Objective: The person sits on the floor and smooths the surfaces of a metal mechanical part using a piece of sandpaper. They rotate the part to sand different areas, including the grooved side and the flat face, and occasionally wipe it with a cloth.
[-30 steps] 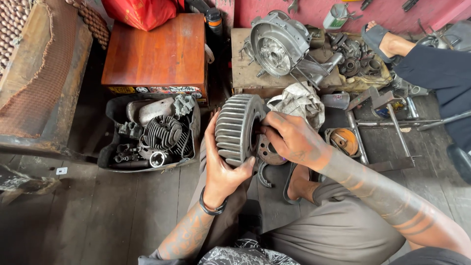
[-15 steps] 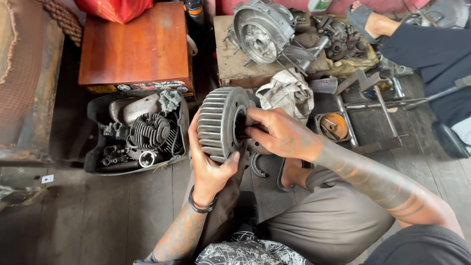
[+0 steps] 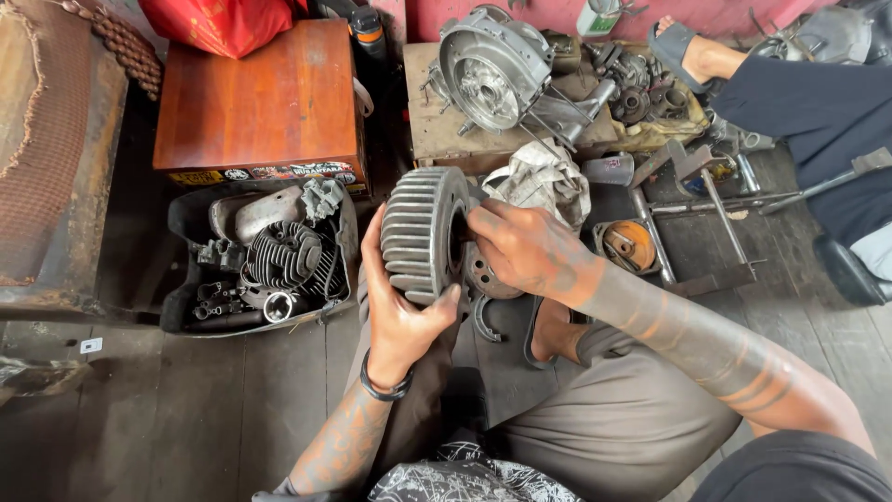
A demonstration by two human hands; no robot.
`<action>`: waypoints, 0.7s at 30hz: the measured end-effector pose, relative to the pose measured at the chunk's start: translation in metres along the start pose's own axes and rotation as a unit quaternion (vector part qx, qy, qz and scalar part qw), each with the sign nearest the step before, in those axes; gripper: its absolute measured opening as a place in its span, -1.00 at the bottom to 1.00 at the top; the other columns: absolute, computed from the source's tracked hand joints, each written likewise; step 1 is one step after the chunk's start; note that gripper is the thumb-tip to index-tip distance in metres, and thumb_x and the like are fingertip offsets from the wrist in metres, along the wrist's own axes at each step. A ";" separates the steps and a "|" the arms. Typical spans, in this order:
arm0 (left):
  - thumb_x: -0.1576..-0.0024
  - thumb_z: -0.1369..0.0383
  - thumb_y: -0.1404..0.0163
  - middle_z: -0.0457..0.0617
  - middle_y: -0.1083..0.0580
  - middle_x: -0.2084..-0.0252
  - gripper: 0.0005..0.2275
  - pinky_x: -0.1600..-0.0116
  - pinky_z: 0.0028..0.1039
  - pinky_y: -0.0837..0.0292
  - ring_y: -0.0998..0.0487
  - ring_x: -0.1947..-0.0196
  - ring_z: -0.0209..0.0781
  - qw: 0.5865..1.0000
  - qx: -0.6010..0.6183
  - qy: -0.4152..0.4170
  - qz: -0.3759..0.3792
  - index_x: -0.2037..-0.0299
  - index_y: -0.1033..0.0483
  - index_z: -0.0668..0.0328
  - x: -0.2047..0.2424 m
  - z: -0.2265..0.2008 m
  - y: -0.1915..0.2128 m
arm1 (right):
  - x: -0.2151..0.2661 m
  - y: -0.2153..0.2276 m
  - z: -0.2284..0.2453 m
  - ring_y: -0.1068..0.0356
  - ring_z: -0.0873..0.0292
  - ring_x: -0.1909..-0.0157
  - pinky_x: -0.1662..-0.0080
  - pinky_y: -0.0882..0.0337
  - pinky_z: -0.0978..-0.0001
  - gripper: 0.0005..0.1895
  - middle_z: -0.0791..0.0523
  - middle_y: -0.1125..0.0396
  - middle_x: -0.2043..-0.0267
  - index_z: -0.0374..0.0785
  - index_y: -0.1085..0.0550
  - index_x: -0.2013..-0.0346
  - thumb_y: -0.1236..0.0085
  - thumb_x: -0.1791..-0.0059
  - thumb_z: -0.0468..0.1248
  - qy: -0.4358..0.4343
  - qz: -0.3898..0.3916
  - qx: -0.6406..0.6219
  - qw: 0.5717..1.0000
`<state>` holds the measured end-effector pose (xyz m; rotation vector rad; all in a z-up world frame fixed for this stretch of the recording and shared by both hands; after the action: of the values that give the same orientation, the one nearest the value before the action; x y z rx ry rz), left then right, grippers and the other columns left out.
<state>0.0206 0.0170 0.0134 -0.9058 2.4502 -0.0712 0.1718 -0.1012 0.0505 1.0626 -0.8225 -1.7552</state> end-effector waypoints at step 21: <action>0.24 0.44 -0.24 0.19 -0.37 -0.10 -0.07 -0.24 -0.13 -0.35 -0.38 -0.11 -0.12 1.000 0.010 0.019 0.002 -0.41 -0.02 0.33 -0.001 0.003 -0.003 | -0.002 0.014 0.013 -0.47 -0.41 0.33 0.46 -0.56 -0.29 -0.71 -0.26 -0.41 0.20 -0.41 -0.42 -0.08 0.09 -0.07 -0.51 -0.003 0.010 -0.005 1.000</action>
<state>0.0250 0.0156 0.0120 -0.8997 2.4820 -0.1122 0.1650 -0.1035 0.0685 1.0405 -0.8235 -1.7449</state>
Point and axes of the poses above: each hand's wrist, its own x-axis away from the middle knuckle, its own y-axis out of the back of the hand, z = x × y, the point moved 3 cm from there along -x, towards the middle knuckle
